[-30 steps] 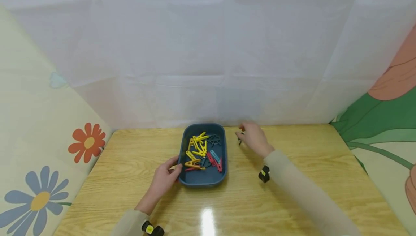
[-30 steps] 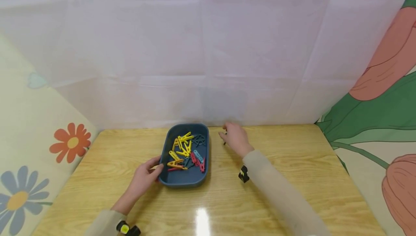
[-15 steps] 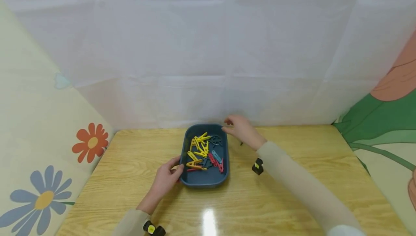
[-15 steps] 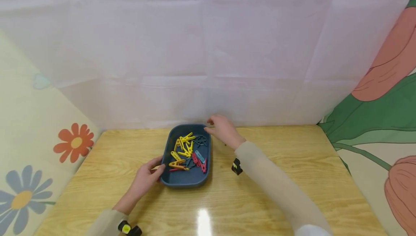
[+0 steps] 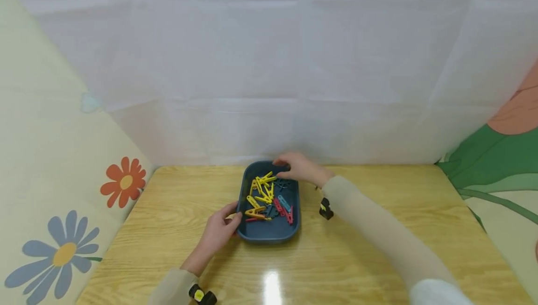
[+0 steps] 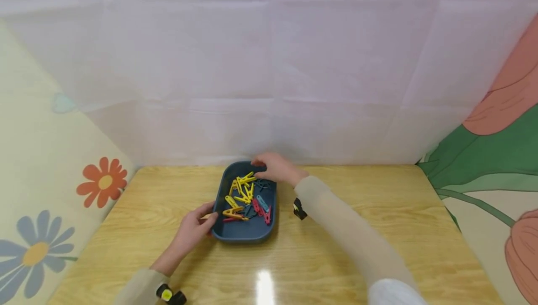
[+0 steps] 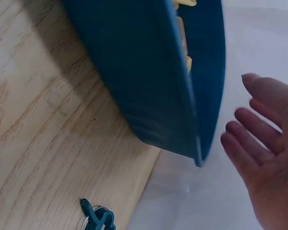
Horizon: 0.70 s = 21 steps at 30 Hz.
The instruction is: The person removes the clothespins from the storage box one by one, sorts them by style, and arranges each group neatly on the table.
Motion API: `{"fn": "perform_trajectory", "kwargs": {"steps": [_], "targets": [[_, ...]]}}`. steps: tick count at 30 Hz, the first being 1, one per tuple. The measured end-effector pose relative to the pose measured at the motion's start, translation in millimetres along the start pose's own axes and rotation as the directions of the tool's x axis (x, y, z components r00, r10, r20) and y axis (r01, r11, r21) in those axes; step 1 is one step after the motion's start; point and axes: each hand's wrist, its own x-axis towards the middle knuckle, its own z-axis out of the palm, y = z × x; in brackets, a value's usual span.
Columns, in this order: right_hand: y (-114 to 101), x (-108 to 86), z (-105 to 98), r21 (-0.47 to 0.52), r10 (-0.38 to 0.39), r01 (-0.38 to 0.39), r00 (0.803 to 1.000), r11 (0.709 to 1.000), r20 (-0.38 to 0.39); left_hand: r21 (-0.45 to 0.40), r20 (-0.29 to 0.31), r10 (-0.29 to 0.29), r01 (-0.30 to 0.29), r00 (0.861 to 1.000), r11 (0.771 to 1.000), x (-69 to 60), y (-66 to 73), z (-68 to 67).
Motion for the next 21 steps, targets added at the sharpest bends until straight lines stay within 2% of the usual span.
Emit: {"fn": "perform_trajectory", "kwargs": {"steps": [5,12,21], "targets": [[3.7,8.6,10.8,-0.01,-0.053,0.053,0.997,0.999,0.061,0.003,0.002,0.003,-0.003,1.0,1.0,0.1,0.2,1.5],[10.0,18.7,24.5,-0.031,-0.033,0.036,0.995,0.999,0.094,-0.012,-0.004,0.031,-0.031,0.999,0.999,-1.6,-2.8,2.7],[10.5,30.5,36.7,-0.101,-0.028,0.039,0.993,0.994,0.115,-0.006,-0.011,0.009,-0.009,1.0,1.0,-4.6,-2.5,0.6]]}}
